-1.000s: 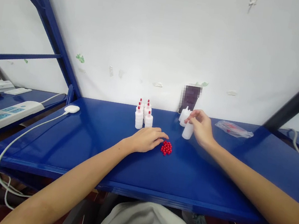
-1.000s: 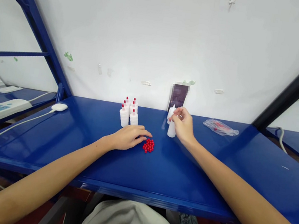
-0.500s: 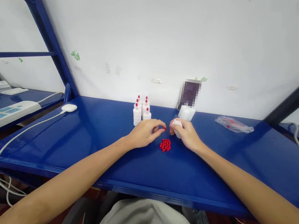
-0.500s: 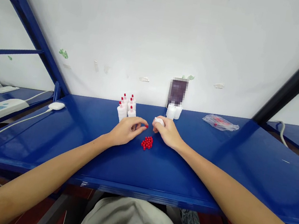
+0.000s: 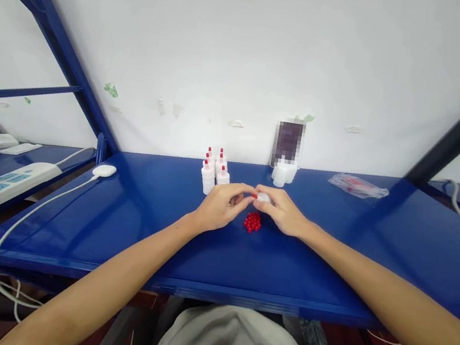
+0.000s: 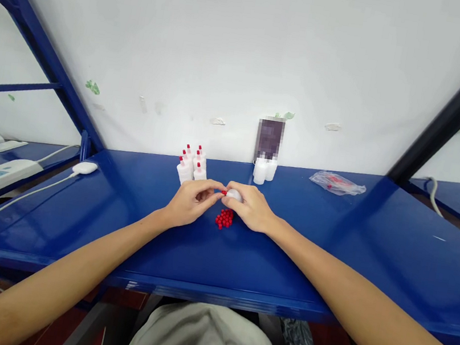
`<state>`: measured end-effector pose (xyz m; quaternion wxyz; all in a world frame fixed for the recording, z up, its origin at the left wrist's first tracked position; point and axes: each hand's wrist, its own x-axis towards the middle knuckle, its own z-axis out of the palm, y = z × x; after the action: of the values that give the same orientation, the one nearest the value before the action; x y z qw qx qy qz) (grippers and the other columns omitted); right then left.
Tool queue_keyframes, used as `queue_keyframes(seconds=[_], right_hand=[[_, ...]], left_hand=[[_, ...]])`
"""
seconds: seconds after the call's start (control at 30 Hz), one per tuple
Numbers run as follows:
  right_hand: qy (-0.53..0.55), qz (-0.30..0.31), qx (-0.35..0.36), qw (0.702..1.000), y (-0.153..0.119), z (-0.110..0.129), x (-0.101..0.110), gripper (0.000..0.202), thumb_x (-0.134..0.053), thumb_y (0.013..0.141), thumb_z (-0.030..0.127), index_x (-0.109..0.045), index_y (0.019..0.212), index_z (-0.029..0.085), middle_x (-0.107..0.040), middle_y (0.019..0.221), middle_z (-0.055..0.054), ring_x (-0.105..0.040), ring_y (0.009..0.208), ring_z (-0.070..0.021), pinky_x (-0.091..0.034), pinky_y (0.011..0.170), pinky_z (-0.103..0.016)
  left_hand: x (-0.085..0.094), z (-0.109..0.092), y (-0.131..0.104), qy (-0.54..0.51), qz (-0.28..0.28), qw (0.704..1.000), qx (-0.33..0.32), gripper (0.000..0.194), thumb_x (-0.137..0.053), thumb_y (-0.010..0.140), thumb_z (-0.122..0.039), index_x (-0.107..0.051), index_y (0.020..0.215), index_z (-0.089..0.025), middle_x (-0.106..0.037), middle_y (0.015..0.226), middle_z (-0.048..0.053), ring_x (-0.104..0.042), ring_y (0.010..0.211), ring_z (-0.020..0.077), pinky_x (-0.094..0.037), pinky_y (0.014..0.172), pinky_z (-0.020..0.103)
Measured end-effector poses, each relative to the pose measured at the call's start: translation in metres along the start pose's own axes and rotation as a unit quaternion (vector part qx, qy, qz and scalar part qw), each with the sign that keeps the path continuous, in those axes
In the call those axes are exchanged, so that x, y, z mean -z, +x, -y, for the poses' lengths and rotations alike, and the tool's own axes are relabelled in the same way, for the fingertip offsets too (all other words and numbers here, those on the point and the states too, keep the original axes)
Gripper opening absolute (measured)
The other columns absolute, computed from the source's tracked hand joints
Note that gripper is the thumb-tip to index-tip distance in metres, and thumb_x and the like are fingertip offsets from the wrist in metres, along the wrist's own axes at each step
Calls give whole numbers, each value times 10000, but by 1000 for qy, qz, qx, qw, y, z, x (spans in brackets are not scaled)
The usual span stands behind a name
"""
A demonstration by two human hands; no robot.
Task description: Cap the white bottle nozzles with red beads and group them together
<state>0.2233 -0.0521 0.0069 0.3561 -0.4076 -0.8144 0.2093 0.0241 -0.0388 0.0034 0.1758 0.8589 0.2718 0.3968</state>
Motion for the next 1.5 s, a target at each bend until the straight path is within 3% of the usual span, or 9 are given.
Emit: queue_keyframes(seconds=[0.3, 0.5, 0.6, 0.73, 0.83, 0.97, 1.1, 1.27, 1.5], right_hand=[[-71, -8, -31, 997, 1, 2, -4, 486, -438, 899, 553, -634, 650, 185, -540, 577, 6, -476, 570, -142, -286, 552, -260], [-58, -11, -28, 998, 1, 0, -4, 513, -408, 917, 596, -547, 637, 189, -514, 584, 13, -452, 566, -135, -299, 548, -254], [-27, -25, -31, 999, 2, -4, -5, 521, -375, 936, 594, -505, 633, 190, -508, 577, 16, -458, 559, -133, -324, 561, -256], [14, -56, -50, 997, 3, -8, -3, 493, -424, 923, 588, -564, 672, 187, -526, 575, 18, -483, 555, -136, -360, 583, -268], [7, -99, -57, 993, 4, -8, -2, 459, -558, 846, 603, -595, 658, 187, -541, 589, 12, -481, 571, -139, -367, 582, -273], [-11, -157, -64, 985, 2, -5, -3, 455, -704, 722, 590, -528, 579, 196, -508, 548, 18, -440, 538, -131, -350, 543, -272], [0, -203, -48, 978, -1, -8, -1, 401, -682, 740, 528, -515, 580, 200, -488, 537, 17, -420, 520, -132, -335, 531, -281], [71, -185, -24, 980, -3, -16, 2, 339, -482, 858, 443, -545, 632, 197, -510, 568, -1, -469, 517, -149, -361, 527, -292], [37, -159, -44, 986, -1, -20, 0, 287, -505, 843, 403, -571, 658, 193, -525, 578, 0, -496, 552, -159, -380, 548, -288]], left_hand=[[-1, -1, -1, 0, 64, 998, -2, 249, -492, 932, -290, -641, 1089, -168, -529, 643, -32, -443, 547, 79, -363, 559, 200], [-2, -5, -1, -56, 54, 997, 22, 255, -450, 951, -330, -604, 1081, -174, -490, 642, -42, -398, 511, 71, -338, 523, 202], [0, -5, 2, -71, -12, 996, 60, 236, -455, 944, -367, -566, 1037, -181, -441, 596, -57, -382, 488, 75, -313, 496, 201], [13, 3, 10, -16, -184, 973, 141, 181, -449, 932, -352, -536, 974, -198, -437, 528, -73, -393, 461, 80, -317, 505, 199], [26, 10, 16, 57, -235, 955, 172, 178, -488, 912, -349, -569, 974, -203, -451, 499, -77, -423, 460, 86, -329, 531, 206], [34, 15, 18, 120, -217, 952, 179, 237, -451, 940, -369, -591, 1048, -211, -536, 539, -57, -467, 480, 99, -330, 551, 218], [33, 17, 17, 148, -180, 955, 181, 243, -417, 959, -341, -575, 1093, -213, -584, 584, -39, -507, 503, 115, -342, 566, 222], [31, 17, 16, 203, -147, 949, 190, 233, -396, 971, -321, -560, 1103, -221, -602, 610, -16, -522, 514, 135, -363, 579, 239], [33, 8, 17, 274, -95, 933, 211, 254, -390, 970, -299, -533, 1156, -201, -597, 641, 31, -562, 570, 185, -443, 657, 311]])
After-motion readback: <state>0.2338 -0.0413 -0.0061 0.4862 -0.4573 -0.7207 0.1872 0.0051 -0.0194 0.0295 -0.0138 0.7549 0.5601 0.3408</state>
